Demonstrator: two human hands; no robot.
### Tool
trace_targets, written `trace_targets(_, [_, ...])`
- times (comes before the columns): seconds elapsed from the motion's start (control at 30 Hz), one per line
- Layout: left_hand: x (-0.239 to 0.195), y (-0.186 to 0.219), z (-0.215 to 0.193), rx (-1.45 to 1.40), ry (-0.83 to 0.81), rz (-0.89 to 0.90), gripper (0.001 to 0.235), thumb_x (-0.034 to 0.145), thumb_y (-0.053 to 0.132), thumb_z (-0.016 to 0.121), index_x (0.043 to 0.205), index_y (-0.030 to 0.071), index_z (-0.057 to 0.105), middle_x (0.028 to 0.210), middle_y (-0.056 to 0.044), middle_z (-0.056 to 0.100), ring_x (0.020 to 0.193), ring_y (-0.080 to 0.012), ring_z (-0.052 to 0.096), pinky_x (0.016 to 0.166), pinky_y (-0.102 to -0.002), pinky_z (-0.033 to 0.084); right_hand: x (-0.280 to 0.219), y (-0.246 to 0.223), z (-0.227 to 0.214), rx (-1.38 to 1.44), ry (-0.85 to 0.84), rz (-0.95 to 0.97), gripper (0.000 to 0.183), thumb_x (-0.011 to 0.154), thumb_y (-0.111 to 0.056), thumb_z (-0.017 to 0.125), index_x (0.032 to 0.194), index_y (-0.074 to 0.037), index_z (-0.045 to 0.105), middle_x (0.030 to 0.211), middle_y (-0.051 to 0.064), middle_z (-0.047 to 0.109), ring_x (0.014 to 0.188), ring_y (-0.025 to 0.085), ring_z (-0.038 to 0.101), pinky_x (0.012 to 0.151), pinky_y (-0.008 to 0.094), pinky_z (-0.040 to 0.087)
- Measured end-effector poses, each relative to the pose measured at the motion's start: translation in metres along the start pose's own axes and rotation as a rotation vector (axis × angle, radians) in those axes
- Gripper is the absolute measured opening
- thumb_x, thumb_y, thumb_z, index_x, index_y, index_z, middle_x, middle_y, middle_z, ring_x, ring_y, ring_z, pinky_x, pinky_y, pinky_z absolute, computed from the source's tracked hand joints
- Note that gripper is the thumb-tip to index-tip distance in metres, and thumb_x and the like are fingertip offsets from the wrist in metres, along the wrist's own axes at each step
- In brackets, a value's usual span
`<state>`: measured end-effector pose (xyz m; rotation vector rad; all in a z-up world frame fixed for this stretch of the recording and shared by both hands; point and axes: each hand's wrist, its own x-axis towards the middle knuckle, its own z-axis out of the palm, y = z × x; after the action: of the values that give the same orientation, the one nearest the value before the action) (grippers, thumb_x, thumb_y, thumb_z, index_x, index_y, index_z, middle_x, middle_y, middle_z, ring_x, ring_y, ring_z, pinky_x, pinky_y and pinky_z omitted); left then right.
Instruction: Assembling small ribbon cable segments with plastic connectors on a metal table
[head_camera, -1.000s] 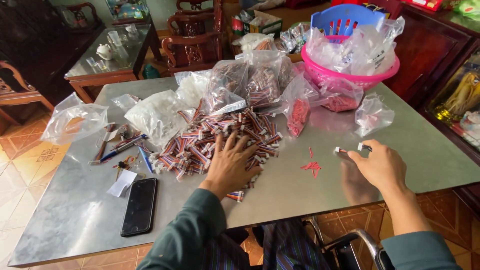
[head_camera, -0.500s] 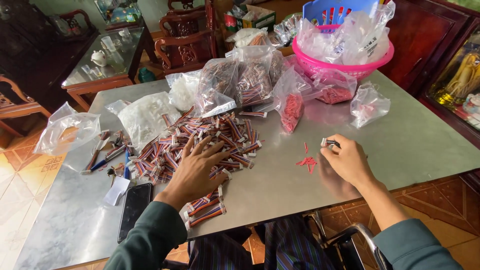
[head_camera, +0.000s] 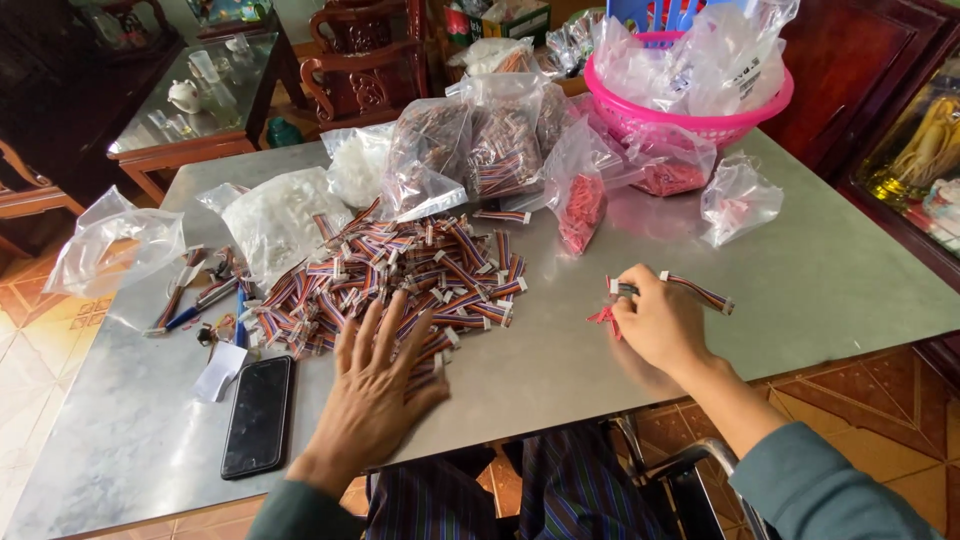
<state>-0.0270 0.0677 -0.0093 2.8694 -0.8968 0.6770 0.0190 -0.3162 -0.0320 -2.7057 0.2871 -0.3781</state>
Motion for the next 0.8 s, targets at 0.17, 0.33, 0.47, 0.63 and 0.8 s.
trace_targets(0.17, [0.033, 0.004, 0.018, -0.086, -0.005, -0.044, 0.087, 0.092, 0.070, 0.054, 0.161, 0.022, 0.030, 0.169, -0.015, 0.019, 0.155, -0.0346, 0.016, 0.124, -0.055, 0.006, -0.005, -0.015, -0.013, 0.214, -0.015, -0.053, 0.019, 0.088, -0.024, 0.064, 0.105, -0.019, 0.071, 0.093, 0.010, 0.078, 0.090, 0.036, 0.072, 0.075, 0.049, 0.055])
trace_targets(0.33, [0.025, 0.002, 0.006, -0.144, -0.060, -0.059, 0.088, 0.089, 0.078, 0.052, 0.158, 0.024, 0.039, 0.162, -0.015, 0.036, 0.152, -0.0357, 0.024, 0.123, -0.057, 0.004, -0.010, -0.010, -0.051, 0.805, -0.220, 0.008, 0.017, 0.083, -0.004, 0.074, 0.100, -0.006, 0.078, 0.087, 0.006, 0.074, 0.088, 0.013, 0.067, 0.088, 0.033, 0.056])
trace_targets(0.47, [0.030, -0.002, -0.007, -0.118, 0.041, 0.029, 0.064, 0.093, 0.055, 0.059, 0.148, 0.022, 0.052, 0.150, -0.012, 0.047, 0.143, -0.0332, 0.037, 0.112, -0.052, 0.024, -0.002, 0.004, -0.048, 0.661, -0.225, -0.066, 0.019, 0.087, -0.008, 0.073, 0.104, -0.006, 0.081, 0.076, 0.005, 0.058, 0.077, 0.016, 0.058, 0.072, 0.033, 0.053])
trace_targets(0.63, [0.090, 0.006, 0.005, -0.137, 0.123, 0.119, 0.026, 0.093, 0.031, 0.066, 0.119, 0.029, 0.069, 0.106, 0.003, 0.064, 0.107, -0.0216, 0.060, 0.088, -0.036, 0.047, 0.022, 0.014, -0.026, 0.409, -0.075, -0.199, 0.027, 0.082, -0.017, 0.078, 0.109, -0.012, 0.080, 0.093, 0.019, 0.073, 0.091, 0.029, 0.072, 0.081, 0.042, 0.057])
trace_targets(0.8, [0.157, 0.018, 0.092, -0.291, 0.133, 0.143, 0.018, 0.078, 0.025, 0.077, 0.096, 0.029, 0.077, 0.082, 0.002, 0.064, 0.079, -0.0235, 0.066, 0.069, -0.037, 0.053, 0.019, 0.002, -0.018, 0.145, -0.170, -0.151, 0.016, 0.086, -0.019, 0.074, 0.102, -0.022, 0.077, 0.103, 0.004, 0.073, 0.105, 0.032, 0.072, 0.089, 0.044, 0.061])
